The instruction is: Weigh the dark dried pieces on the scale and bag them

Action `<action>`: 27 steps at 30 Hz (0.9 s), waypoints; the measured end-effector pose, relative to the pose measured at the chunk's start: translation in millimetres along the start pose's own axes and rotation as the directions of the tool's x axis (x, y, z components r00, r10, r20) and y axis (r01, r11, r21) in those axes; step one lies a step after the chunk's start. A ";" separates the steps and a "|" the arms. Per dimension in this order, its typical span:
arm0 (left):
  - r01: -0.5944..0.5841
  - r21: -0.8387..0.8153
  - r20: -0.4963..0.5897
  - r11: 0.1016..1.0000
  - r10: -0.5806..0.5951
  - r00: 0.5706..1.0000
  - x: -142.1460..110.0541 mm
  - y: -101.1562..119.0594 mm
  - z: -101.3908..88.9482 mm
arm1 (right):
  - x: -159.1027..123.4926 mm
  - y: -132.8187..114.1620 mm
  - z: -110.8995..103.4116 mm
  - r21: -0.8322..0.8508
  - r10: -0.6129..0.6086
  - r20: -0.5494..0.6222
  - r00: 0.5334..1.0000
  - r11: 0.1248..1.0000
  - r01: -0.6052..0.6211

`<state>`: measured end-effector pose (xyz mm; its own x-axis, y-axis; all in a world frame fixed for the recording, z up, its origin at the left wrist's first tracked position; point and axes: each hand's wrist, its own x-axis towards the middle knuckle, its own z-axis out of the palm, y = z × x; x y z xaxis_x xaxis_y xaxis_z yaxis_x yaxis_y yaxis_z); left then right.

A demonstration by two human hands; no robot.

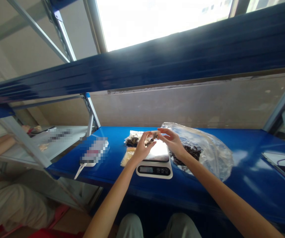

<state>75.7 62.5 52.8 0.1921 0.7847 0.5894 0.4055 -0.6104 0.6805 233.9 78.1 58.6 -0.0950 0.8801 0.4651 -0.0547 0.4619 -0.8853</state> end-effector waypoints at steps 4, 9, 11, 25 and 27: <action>0.013 0.002 -0.010 1.000 -0.013 1.000 0.3 -0.1 -0.1 | -1.8 -2.1 2.2 -0.013 -0.008 0.001 1.000 1.000 0.008; 0.024 -0.013 -0.019 1.000 -0.024 1.000 0.4 -0.5 -0.2 | -2.7 -5.2 2.8 -0.024 -0.009 -0.005 1.000 1.000 0.009; 0.028 -0.018 -0.012 0.999 -0.028 1.000 -0.1 -1.9 0.4 | -2.5 -5.5 2.4 -0.020 -0.010 -0.008 1.000 1.000 0.010; -0.080 -0.063 0.054 0.995 0.083 0.995 1.1 -1.8 -2.4 | -3.4 -5.9 2.8 -0.023 -0.015 0.024 1.000 1.000 0.015; -0.052 -0.055 0.048 0.997 0.055 0.997 0.5 -1.0 -2.1 | -3.6 -5.0 3.0 -0.028 -0.021 0.032 0.999 0.999 0.022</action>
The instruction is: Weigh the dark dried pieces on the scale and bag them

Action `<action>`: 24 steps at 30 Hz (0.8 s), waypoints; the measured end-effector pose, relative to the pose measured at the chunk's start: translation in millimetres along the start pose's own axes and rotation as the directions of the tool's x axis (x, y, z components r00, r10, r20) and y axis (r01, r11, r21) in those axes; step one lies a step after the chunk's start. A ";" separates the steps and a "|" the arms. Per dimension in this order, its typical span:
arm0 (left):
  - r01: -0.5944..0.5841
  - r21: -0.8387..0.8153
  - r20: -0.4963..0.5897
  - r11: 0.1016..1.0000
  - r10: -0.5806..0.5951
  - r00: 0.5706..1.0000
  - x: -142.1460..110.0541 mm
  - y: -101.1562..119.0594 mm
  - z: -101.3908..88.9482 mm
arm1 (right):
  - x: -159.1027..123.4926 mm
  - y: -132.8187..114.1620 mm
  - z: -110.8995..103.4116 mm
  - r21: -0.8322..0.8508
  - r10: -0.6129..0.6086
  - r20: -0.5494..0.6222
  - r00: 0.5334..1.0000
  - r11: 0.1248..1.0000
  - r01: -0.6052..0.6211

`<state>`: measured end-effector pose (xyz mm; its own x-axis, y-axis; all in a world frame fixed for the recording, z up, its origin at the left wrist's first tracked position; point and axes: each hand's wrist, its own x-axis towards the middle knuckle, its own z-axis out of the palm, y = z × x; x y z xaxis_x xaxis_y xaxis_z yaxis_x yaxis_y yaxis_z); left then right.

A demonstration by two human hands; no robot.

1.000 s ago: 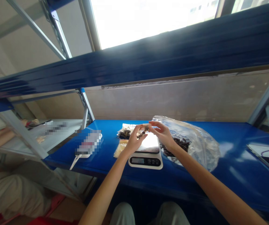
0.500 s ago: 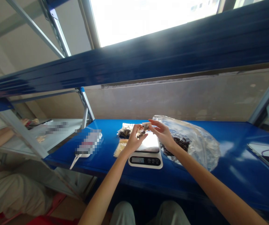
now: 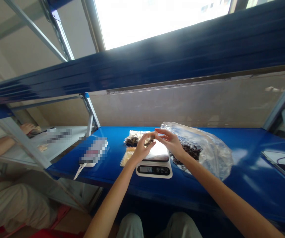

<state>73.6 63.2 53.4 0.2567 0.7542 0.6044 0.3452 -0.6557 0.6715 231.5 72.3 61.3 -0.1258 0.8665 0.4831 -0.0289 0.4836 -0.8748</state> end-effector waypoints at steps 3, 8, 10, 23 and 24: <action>0.048 0.015 -0.004 0.999 -0.048 0.999 -0.7 1.1 0.6 | 0.0 -0.2 0.1 -0.017 -0.004 0.000 1.000 1.000 0.004; 0.067 0.015 -0.069 0.998 -0.066 0.995 -0.1 2.1 0.2 | 1.0 -2.8 -1.2 -0.038 0.018 -0.051 0.999 0.999 -0.020; 0.067 0.016 -0.079 0.998 -0.066 0.995 0.3 1.8 0.2 | 1.5 -3.3 -2.1 -0.038 0.029 -0.055 0.998 0.999 -0.031; -0.076 0.100 -0.042 0.992 0.081 0.996 0.5 -7.0 1.1 | 1.7 -0.8 -2.3 -0.016 0.012 -0.016 1.000 1.000 -0.012; -0.104 0.105 -0.020 0.989 0.107 0.994 0.6 -6.4 0.8 | 1.4 -0.7 -2.2 -0.015 0.007 -0.006 1.000 1.000 -0.007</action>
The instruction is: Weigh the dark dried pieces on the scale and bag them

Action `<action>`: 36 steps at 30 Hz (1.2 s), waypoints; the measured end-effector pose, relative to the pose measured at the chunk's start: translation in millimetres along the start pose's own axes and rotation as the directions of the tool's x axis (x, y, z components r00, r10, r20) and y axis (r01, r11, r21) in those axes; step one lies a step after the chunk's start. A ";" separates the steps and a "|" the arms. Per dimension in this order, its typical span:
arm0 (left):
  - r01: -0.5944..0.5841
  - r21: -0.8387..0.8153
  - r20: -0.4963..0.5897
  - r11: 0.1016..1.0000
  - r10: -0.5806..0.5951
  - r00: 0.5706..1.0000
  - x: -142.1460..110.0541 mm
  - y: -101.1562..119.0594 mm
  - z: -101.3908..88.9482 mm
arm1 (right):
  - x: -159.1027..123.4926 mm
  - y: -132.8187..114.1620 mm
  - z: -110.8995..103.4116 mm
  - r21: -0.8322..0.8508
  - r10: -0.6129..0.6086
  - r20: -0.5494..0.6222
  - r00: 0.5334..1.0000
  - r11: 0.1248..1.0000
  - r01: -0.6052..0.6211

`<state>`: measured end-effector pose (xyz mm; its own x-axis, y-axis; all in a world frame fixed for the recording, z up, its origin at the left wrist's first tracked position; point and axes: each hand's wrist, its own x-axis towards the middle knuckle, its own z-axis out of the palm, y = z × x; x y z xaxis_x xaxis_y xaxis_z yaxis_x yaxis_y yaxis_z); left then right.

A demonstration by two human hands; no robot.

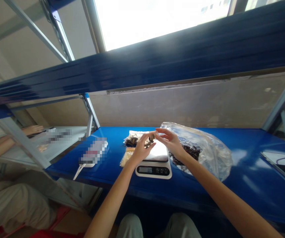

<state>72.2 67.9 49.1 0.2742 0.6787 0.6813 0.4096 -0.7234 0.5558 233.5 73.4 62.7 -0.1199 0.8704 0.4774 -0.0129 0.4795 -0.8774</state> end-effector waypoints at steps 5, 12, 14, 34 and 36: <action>-0.009 0.013 0.009 1.000 0.009 1.000 0.7 1.9 -0.3 | -0.8 -1.2 0.2 -0.012 -0.011 0.014 1.000 1.000 0.011; 0.058 0.041 -0.033 0.998 -0.056 0.998 0.0 1.1 1.3 | 0.5 -4.3 0.6 -0.002 0.009 -0.010 1.000 1.000 -0.009; 0.082 0.022 -0.059 0.996 -0.081 0.995 -0.4 -0.1 1.9 | 0.8 -4.4 0.0 -0.001 0.016 -0.015 1.000 1.000 -0.016; 0.051 -0.021 -0.023 0.998 -0.052 0.998 2.2 2.2 0.1 | 2.6 4.4 -0.6 0.008 0.001 0.005 1.000 1.000 -0.001; 0.070 -0.038 -0.044 0.997 -0.072 0.996 2.0 2.2 0.0 | 3.5 5.1 -1.6 0.014 0.009 -0.013 1.000 1.000 -0.009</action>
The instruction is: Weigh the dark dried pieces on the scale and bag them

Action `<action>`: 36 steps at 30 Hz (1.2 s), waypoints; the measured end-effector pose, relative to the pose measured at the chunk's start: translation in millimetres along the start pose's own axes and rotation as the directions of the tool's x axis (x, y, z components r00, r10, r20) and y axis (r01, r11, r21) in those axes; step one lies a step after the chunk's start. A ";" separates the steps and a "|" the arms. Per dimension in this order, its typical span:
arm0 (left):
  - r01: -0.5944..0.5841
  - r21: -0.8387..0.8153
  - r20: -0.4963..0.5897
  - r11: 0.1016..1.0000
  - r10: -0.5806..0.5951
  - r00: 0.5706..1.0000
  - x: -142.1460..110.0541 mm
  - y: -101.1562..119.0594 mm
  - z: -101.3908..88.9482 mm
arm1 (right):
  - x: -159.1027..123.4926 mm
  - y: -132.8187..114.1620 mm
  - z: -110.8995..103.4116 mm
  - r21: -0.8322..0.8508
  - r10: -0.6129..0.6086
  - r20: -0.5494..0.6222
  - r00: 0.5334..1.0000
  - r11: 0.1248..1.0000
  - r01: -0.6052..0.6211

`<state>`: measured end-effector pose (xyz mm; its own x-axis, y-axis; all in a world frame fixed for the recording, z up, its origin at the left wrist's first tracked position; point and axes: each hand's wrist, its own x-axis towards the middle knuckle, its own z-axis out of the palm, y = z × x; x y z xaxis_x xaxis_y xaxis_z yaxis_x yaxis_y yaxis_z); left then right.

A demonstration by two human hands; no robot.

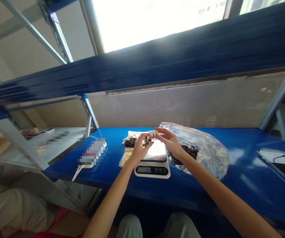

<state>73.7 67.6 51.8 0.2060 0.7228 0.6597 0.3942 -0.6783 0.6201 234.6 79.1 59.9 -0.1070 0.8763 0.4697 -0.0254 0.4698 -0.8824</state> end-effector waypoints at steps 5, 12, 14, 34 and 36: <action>0.039 -0.022 -0.020 0.999 -0.039 0.999 0.1 -1.7 0.5 | -0.7 -1.8 0.3 0.008 0.042 0.006 0.999 0.999 -0.042; 0.070 -0.050 -0.035 0.996 -0.071 0.997 0.2 -4.2 -0.7 | -1.3 -4.9 -0.3 -0.002 0.057 0.004 0.998 0.998 -0.057; 0.083 -0.059 0.033 0.995 -0.082 0.996 0.2 -2.3 -1.8 | -1.4 -3.4 -1.0 -0.008 0.061 0.019 0.998 0.998 -0.061; 0.083 -0.187 0.151 0.979 -0.055 0.987 3.5 -3.3 -5.3 | 0.9 8.3 -1.5 -0.008 -0.010 0.072 0.997 1.000 0.011; 0.108 -0.205 0.142 0.973 -0.079 0.987 3.3 -3.6 -5.2 | 0.9 8.4 -1.4 -0.018 -0.010 0.067 0.998 1.000 0.011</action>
<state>68.2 71.8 53.9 0.2997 0.7856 0.5413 0.2221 -0.6092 0.7613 235.7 84.0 53.0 -0.1730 0.8626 0.4755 -0.0082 0.4814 -0.8764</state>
